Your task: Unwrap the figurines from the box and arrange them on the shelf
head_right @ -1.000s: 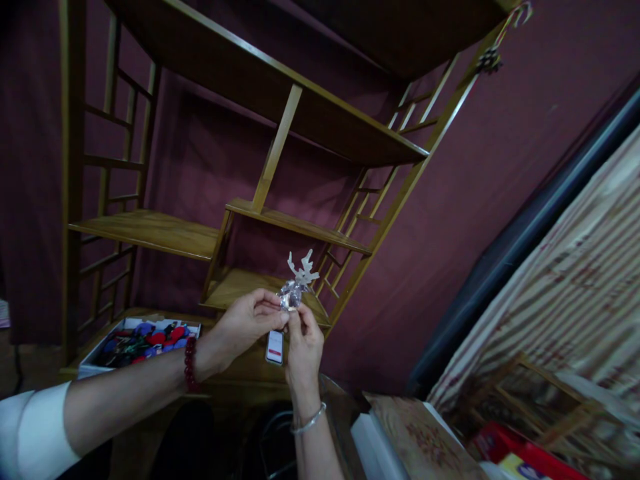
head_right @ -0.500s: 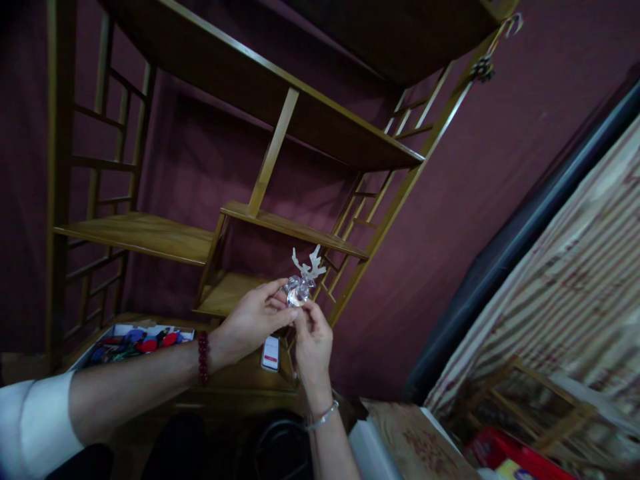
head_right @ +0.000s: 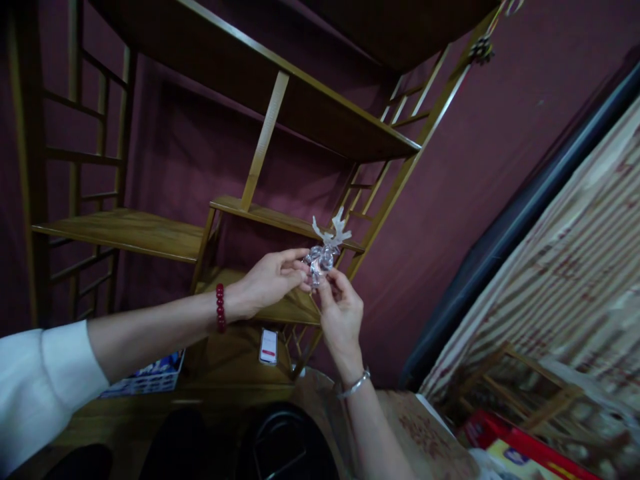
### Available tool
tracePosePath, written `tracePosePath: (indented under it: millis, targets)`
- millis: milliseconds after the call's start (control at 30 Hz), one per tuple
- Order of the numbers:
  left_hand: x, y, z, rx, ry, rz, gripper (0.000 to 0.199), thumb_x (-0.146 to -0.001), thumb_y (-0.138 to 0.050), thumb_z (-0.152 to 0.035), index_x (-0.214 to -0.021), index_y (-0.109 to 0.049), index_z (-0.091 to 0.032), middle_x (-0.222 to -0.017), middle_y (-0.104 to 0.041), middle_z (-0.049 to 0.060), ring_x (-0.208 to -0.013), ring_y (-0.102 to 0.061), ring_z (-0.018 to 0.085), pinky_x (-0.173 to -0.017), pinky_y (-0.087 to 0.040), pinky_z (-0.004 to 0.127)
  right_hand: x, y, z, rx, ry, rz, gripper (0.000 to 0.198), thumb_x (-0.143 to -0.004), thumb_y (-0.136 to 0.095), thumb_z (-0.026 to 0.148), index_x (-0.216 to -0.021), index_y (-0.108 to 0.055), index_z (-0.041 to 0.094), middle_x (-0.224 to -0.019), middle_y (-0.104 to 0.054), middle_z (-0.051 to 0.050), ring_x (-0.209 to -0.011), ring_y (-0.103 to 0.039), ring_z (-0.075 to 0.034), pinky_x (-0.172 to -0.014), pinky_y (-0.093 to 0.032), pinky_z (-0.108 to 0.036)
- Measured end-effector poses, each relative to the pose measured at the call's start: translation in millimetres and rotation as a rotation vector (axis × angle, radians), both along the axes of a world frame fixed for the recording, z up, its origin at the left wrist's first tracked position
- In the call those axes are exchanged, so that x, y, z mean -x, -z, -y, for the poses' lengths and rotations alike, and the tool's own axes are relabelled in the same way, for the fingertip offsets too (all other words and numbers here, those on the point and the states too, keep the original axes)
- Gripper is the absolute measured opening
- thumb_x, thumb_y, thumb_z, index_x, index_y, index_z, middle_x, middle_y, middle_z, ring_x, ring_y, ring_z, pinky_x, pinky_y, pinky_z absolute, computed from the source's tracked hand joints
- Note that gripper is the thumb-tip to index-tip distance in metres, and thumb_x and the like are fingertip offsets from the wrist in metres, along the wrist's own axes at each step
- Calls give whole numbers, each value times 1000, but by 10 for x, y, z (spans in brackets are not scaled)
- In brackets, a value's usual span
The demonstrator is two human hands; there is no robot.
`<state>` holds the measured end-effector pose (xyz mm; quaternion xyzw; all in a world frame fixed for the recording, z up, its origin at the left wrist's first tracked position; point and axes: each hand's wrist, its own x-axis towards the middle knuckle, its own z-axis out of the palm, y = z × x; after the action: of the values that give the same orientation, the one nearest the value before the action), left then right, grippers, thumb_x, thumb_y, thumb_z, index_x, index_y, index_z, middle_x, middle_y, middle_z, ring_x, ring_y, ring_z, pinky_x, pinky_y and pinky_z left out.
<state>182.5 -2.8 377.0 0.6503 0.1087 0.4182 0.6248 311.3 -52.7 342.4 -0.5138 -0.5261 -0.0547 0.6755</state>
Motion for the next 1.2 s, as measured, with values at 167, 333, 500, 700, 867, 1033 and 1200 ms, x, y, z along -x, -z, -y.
tracePosePath:
  millis: [167,333,500,700,867,1033,1200]
  targets:
    - [-26,-215,-74,-56,87,39,41,-65,-52,5,-101,-62,-12,-76,-66,3,-69,-59,10,-76,-47,25,-72,-159,-51,-26,-17,18,30,-70,-65,43,-86,-64,18,-75,-63,0,-65,-55,-13,-63,-46,-26]
    - [-152,-325,-213,-162,104,49,40,-63,-57,2,-101,-60,-12,-78,-66,2,-77,-60,11,-83,-43,27,-205,-310,-155,-106,-72,8,29,-68,-67,43,-85,-63,19,-76,-63,1,-62,-54,-10,-60,-46,-24]
    - [-288,-475,-298,-208,87,51,35,-65,-56,-3,-100,-55,-12,-83,-65,4,-79,-60,13,-81,-44,28,-349,-484,-252,-136,-98,34,24,-67,-69,40,-78,-62,19,-69,-59,3,-57,-53,-8,-57,-45,-22]
    - [-387,-640,-343,-224,73,38,28,-68,-51,-4,-95,-52,-11,-89,-62,7,-84,-60,14,-83,-43,30,-427,-660,-345,-157,-136,48,18,-69,-68,35,-75,-61,19,-68,-57,4,-54,-52,-7,-54,-44,-22]
    - [-467,-741,-430,-196,91,87,26,-67,-51,-4,-92,-51,-12,-90,-60,5,-86,-59,14,-84,-43,30,-479,-794,-431,-162,-112,63,17,-69,-68,33,-73,-61,19,-64,-56,5,-55,-53,-7,-52,-44,-21]
    - [-554,-856,-574,-178,140,127,20,-71,-50,-6,-89,-52,-13,-82,-58,3,-85,-59,13,-84,-44,31,-553,-951,-540,-145,-135,56,16,-67,-70,29,-74,-61,17,-63,-57,4,-51,-52,-6,-50,-44,-20]
    - [-610,-945,-666,-226,200,95,18,-68,-46,-2,-82,-53,-11,-75,-57,2,-79,-59,10,-83,-44,31,-686,-1099,-710,-120,-127,27,14,-67,-70,26,-71,-61,15,-61,-56,4,-49,-50,-6,-47,-44,-20]
